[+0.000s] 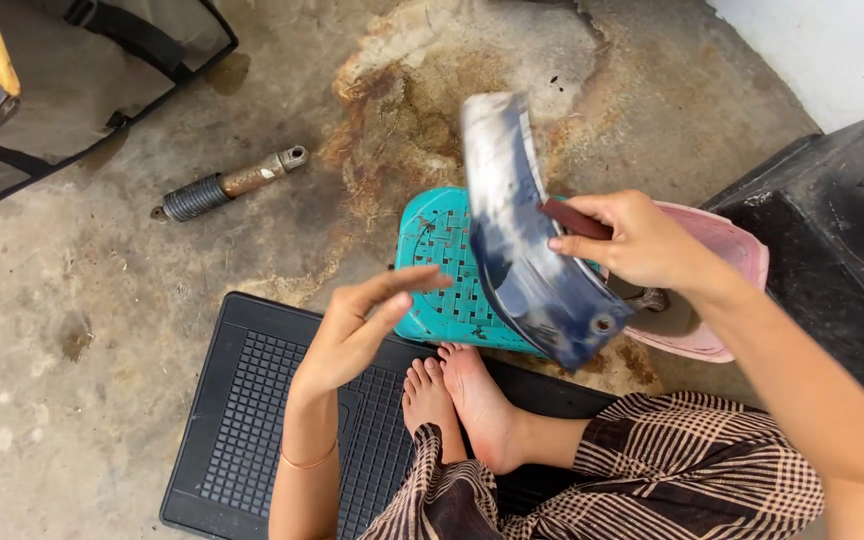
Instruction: The person scrubs a dark metal part with a reddish abrasive pad, repeatedly dipping the pad into a pink bucket of water. The person holds the part over a blue plastic stool and continues scrubbing different areas of the surface.
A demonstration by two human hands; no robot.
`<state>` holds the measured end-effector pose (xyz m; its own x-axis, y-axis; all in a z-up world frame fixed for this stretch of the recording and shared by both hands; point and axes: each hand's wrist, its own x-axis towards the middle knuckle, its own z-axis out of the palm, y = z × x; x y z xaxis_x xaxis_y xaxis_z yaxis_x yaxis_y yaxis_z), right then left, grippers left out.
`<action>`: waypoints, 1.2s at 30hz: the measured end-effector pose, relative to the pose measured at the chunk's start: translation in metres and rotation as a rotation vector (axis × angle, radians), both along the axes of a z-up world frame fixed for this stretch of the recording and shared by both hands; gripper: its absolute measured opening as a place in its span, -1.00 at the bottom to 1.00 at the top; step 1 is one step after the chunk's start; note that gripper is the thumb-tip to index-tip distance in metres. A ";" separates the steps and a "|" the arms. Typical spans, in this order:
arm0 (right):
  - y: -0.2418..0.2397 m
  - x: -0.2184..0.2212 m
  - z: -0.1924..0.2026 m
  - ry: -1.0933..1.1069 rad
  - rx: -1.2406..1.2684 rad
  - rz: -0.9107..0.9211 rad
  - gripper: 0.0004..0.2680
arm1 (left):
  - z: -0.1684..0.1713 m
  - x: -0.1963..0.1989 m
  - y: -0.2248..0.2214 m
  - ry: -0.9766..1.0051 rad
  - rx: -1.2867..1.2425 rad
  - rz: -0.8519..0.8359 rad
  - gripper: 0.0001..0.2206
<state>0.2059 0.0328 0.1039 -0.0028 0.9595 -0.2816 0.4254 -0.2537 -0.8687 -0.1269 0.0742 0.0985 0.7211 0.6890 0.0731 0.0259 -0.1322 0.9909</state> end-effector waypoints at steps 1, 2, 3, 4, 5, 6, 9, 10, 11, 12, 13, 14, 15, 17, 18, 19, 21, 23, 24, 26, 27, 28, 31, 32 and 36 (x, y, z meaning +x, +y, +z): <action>0.003 -0.001 0.010 -0.001 0.004 -0.007 -0.92 | 0.007 0.008 0.000 -0.001 0.004 -0.007 -0.65; 0.007 -0.002 0.020 -0.126 -0.050 0.124 -0.91 | 0.013 0.015 0.000 0.050 0.176 0.099 -0.66; 0.011 -0.003 0.030 -0.253 -0.104 0.257 -0.89 | 0.020 0.024 0.000 0.098 0.350 0.209 -0.66; 0.011 -0.003 0.039 -0.256 -0.101 0.252 -0.89 | 0.017 0.032 0.003 0.093 0.354 0.205 -0.66; 0.011 -0.004 0.048 -0.315 -0.120 0.372 -0.91 | 0.014 0.040 0.006 0.168 0.506 0.245 -0.62; 0.011 -0.005 0.056 -0.374 -0.138 0.491 -0.92 | 0.011 0.047 0.009 0.243 0.658 0.284 -0.57; 0.015 -0.010 0.062 -0.420 -0.164 0.601 -0.91 | -0.010 0.065 0.017 0.342 0.850 0.229 -0.53; 0.016 -0.009 0.055 -0.419 -0.165 0.600 -0.91 | -0.019 0.070 0.019 0.342 0.849 0.227 -0.53; 0.016 -0.007 0.048 -0.514 -0.146 0.662 -0.88 | -0.028 0.075 0.019 0.381 0.910 0.182 -0.55; 0.016 -0.006 0.042 -0.609 -0.126 0.724 -0.84 | -0.038 0.080 0.019 0.420 0.970 0.137 -0.55; 0.015 -0.006 0.040 -0.607 -0.130 0.722 -0.84 | -0.050 0.081 0.021 0.419 0.968 0.133 -0.55; 0.014 -0.007 0.039 -0.634 -0.099 0.733 -0.83 | -0.062 0.082 0.022 0.442 0.951 0.097 -0.66; 0.014 -0.008 0.038 -0.662 -0.067 0.743 -0.82 | -0.074 0.084 0.023 0.463 0.935 0.060 -0.74; 0.011 -0.008 0.046 -0.573 -0.006 0.681 -0.80 | -0.068 0.082 0.028 0.456 0.879 0.045 -0.75; 0.010 -0.008 0.050 -0.485 0.057 0.621 -0.75 | -0.065 0.080 0.030 0.451 0.823 0.033 -0.75; 0.008 0.000 0.044 -0.484 0.055 0.620 -0.75 | -0.062 0.082 0.031 0.450 0.822 0.032 -0.75; 0.003 0.017 0.031 -0.456 0.294 0.441 -0.65 | -0.056 0.083 0.032 0.436 0.767 0.062 -0.73; -0.004 0.033 0.035 -0.458 0.176 0.285 -0.68 | -0.060 0.083 0.033 0.430 0.794 0.039 -0.69; -0.007 0.041 0.037 -0.459 0.059 0.130 -0.69 | -0.061 0.083 0.034 0.423 0.822 0.019 -0.64; -0.022 0.075 0.010 -0.408 0.060 0.024 -0.74 | -0.059 0.084 0.032 0.424 0.799 0.028 -0.64; -0.031 0.093 -0.004 -0.358 0.060 -0.083 -0.75 | -0.058 0.086 0.031 0.422 0.777 0.036 -0.64; -0.041 0.097 -0.012 -0.358 0.060 -0.085 -0.75 | -0.057 0.086 0.029 0.422 0.777 0.033 -0.64; -0.070 0.112 -0.044 -0.258 0.127 -0.179 -0.77 | -0.059 0.091 0.021 0.453 0.692 0.063 -0.68; -0.078 0.115 -0.062 -0.173 0.178 -0.343 -0.79 | -0.061 0.092 0.017 0.417 0.687 0.089 -0.70; -0.117 0.156 -0.166 -0.234 0.190 -0.677 -0.73 | -0.056 0.094 -0.007 0.386 0.652 0.242 -0.79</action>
<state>0.3623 -0.0839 -0.0624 0.6468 0.7620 -0.0314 0.4084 -0.3808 -0.8296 -0.0326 0.0675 0.0423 0.6133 0.7344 0.2908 0.4541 -0.6291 0.6309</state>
